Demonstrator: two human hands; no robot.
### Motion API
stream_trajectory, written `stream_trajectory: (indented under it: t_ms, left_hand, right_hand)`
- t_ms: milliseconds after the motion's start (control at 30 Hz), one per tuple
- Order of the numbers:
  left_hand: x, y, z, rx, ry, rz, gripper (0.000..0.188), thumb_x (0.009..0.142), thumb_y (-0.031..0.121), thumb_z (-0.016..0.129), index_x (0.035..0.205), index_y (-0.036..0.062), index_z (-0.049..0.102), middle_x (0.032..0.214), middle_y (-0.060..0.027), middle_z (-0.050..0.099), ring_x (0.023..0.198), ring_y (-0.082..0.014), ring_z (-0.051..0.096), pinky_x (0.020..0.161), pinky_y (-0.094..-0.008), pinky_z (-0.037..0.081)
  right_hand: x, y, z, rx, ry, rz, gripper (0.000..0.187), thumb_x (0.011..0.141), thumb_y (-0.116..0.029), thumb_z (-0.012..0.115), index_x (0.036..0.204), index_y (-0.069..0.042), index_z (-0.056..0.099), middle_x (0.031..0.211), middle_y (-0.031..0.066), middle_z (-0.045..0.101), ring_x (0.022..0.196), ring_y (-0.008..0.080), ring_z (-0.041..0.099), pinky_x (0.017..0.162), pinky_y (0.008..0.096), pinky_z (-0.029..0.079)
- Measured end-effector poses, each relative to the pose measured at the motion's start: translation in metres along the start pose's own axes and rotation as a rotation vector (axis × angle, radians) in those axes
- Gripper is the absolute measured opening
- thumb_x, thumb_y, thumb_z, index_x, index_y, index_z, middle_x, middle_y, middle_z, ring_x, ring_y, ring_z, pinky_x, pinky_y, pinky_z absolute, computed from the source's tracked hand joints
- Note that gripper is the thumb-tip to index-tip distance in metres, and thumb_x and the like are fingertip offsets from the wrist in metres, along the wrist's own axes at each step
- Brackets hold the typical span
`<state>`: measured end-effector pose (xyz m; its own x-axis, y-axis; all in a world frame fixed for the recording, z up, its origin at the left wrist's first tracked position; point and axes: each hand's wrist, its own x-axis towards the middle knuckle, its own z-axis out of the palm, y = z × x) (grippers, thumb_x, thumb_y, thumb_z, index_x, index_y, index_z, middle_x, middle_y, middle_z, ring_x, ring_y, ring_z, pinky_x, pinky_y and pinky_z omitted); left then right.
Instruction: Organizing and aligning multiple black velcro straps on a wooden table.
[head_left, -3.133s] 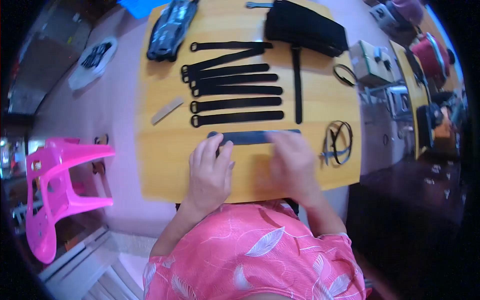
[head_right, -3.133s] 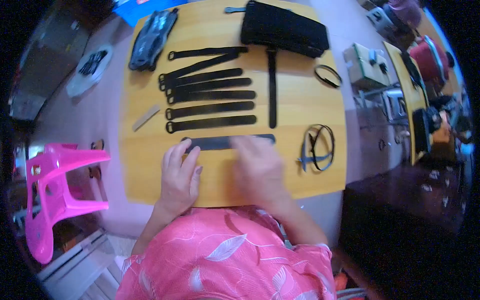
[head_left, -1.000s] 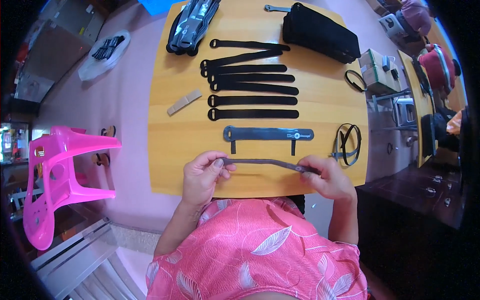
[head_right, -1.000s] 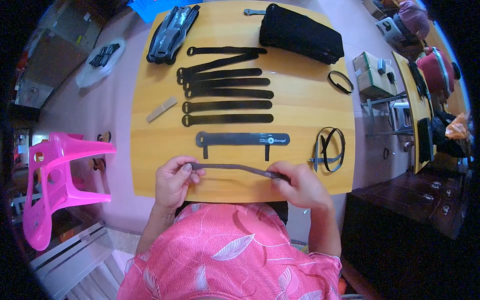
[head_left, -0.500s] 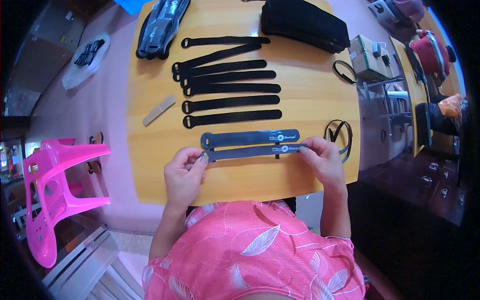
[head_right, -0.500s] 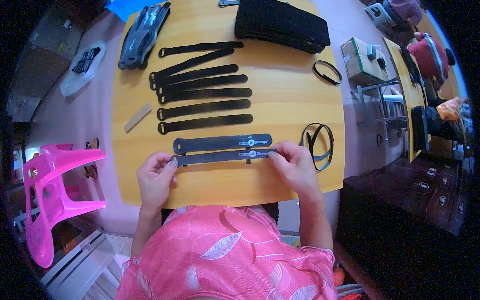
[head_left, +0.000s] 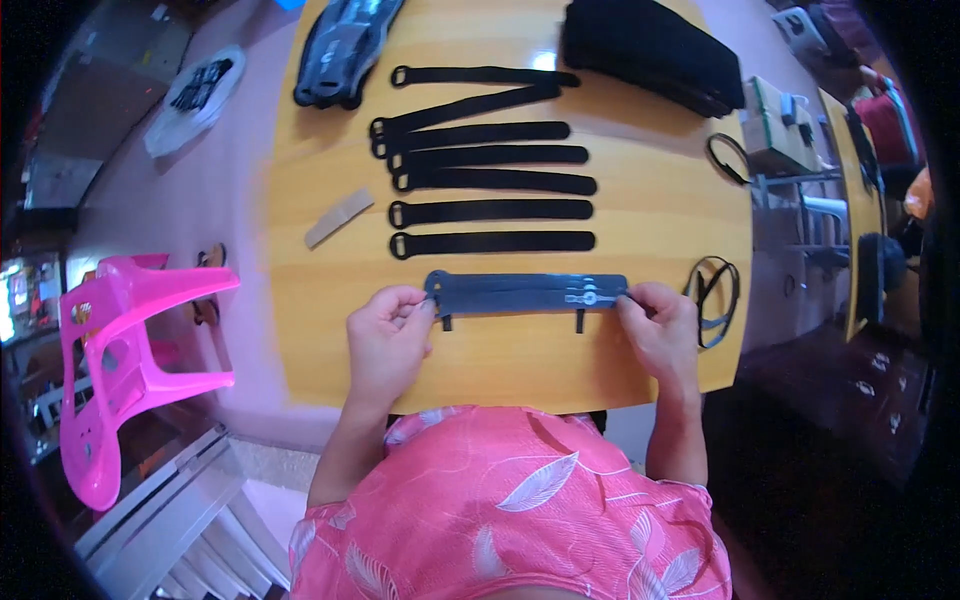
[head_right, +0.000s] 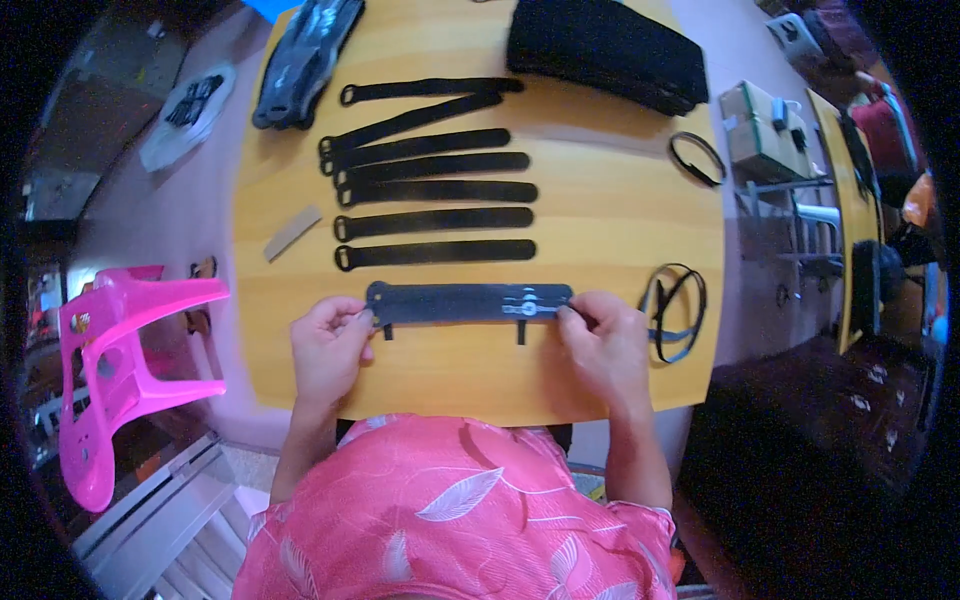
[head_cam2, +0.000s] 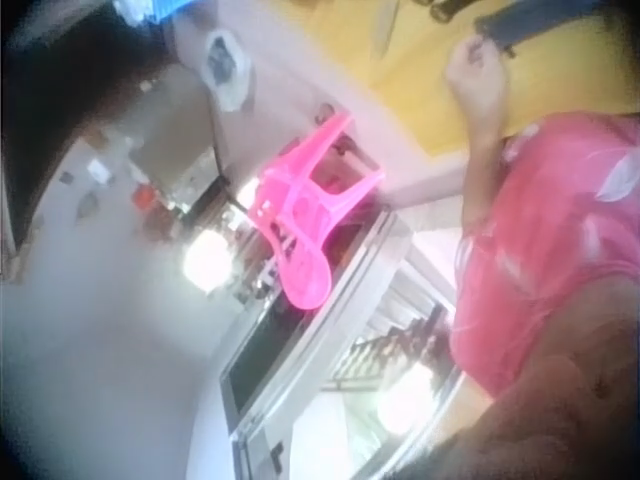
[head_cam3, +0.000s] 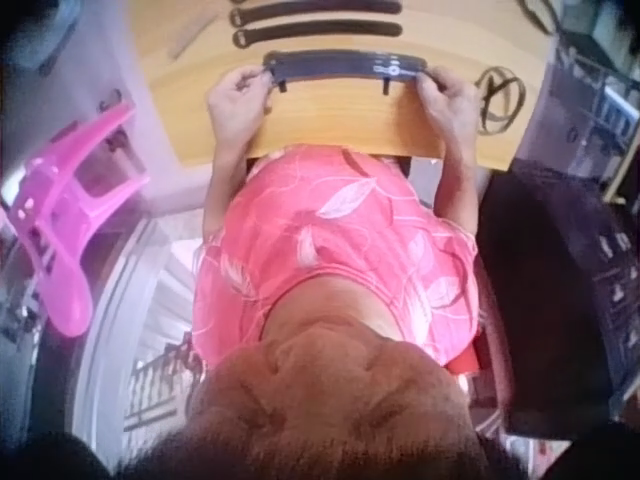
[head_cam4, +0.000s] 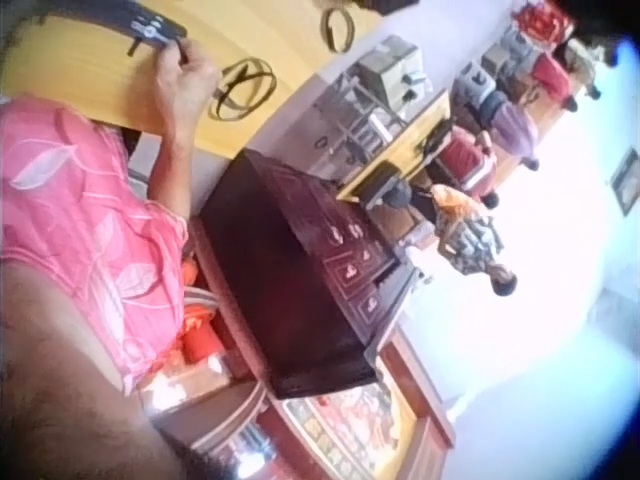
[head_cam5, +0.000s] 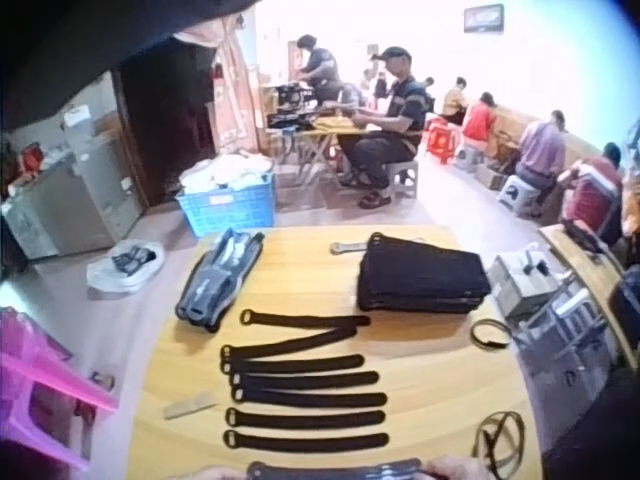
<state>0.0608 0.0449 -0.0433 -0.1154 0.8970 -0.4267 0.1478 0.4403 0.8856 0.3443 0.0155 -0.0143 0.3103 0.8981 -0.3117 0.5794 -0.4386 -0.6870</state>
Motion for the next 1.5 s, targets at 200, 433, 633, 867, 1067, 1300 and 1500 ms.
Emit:
stream_trajectory:
  t_ms: [200, 433, 633, 867, 1067, 1300, 1500]
  left_hand:
    - [0.002, 0.004, 0.002, -0.004, -0.034, -0.055, 0.009, 0.088, 0.002, 0.064, 0.093, -0.0043, 0.062, 0.071, -0.005, 0.063, 0.051, -0.0061, 0.055, 0.045, -0.0195, 0.043]
    - [0.006, -0.003, 0.0, 0.157, -0.004, 0.085, 0.005, 0.084, 0.0, 0.065, 0.086, -0.004, 0.065, 0.063, -0.0032, 0.062, 0.056, -0.0042, 0.054, 0.049, -0.0221, 0.043]
    - [0.007, -0.004, 0.0, 0.178, 0.007, 0.102, 0.005, 0.083, 0.001, 0.066, 0.084, -0.004, 0.065, 0.063, -0.0042, 0.062, 0.057, -0.0042, 0.054, 0.052, -0.0222, 0.045]
    - [0.008, -0.001, 0.002, 0.223, 0.023, 0.087, 0.007, 0.082, 0.001, 0.067, 0.08, -0.0029, 0.063, 0.061, -0.0041, 0.062, 0.056, -0.0044, 0.054, 0.051, -0.0227, 0.044]
    - [0.009, -0.006, 0.001, 0.247, -0.002, 0.172, 0.006, 0.086, 0.0, 0.064, 0.082, -0.0016, 0.06, 0.064, 0.0001, 0.058, 0.051, -0.0028, 0.051, 0.043, -0.0188, 0.039]
    - [0.007, -0.004, 0.005, 0.288, 0.023, 0.297, 0.007, 0.084, 0.001, 0.066, 0.078, -0.0014, 0.062, 0.064, 0.0012, 0.058, 0.054, -0.0023, 0.051, 0.046, -0.0195, 0.039]
    - [0.007, -0.006, 0.002, 0.264, 0.033, 0.25, 0.006, 0.08, -0.001, 0.066, 0.075, -0.003, 0.063, 0.062, -0.0055, 0.062, 0.057, -0.0061, 0.056, 0.053, -0.0231, 0.045]
  right_hand:
    - [0.002, 0.004, 0.004, 0.072, 0.014, 0.074, 0.013, 0.079, -0.009, 0.066, 0.079, 0.005, 0.066, 0.061, 0.008, 0.061, 0.056, 0.0105, 0.056, 0.054, 0.0272, 0.045]
    - [0.004, 0.008, 0.009, 0.039, 0.038, 0.054, 0.014, 0.078, -0.009, 0.067, 0.079, 0.004, 0.066, 0.062, 0.009, 0.062, 0.056, 0.0118, 0.058, 0.054, 0.0276, 0.046]
    - [0.004, 0.008, 0.008, 0.021, 0.052, 0.014, 0.014, 0.078, -0.01, 0.067, 0.078, 0.005, 0.066, 0.062, 0.0109, 0.062, 0.055, 0.0132, 0.058, 0.053, 0.0284, 0.045]
    - [0.004, 0.003, 0.008, -0.01, 0.055, 0.034, 0.015, 0.077, -0.011, 0.067, 0.077, 0.005, 0.066, 0.062, 0.0129, 0.061, 0.055, 0.0152, 0.058, 0.054, 0.0295, 0.045]
    - [0.005, 0.008, 0.009, -0.013, 0.068, 0.011, 0.016, 0.076, -0.012, 0.067, 0.077, 0.004, 0.066, 0.064, 0.0135, 0.062, 0.056, 0.0185, 0.06, 0.055, 0.0308, 0.047]
    - [0.003, 0.006, 0.007, -0.024, 0.066, 0.022, 0.016, 0.077, -0.012, 0.066, 0.078, 0.004, 0.067, 0.065, 0.0144, 0.063, 0.057, 0.0191, 0.061, 0.056, 0.0312, 0.048]
    - [0.004, 0.007, 0.011, -0.03, 0.104, -0.007, 0.016, 0.076, -0.014, 0.066, 0.076, 0.002, 0.068, 0.066, 0.0167, 0.063, 0.06, 0.0241, 0.064, 0.057, 0.0341, 0.049]
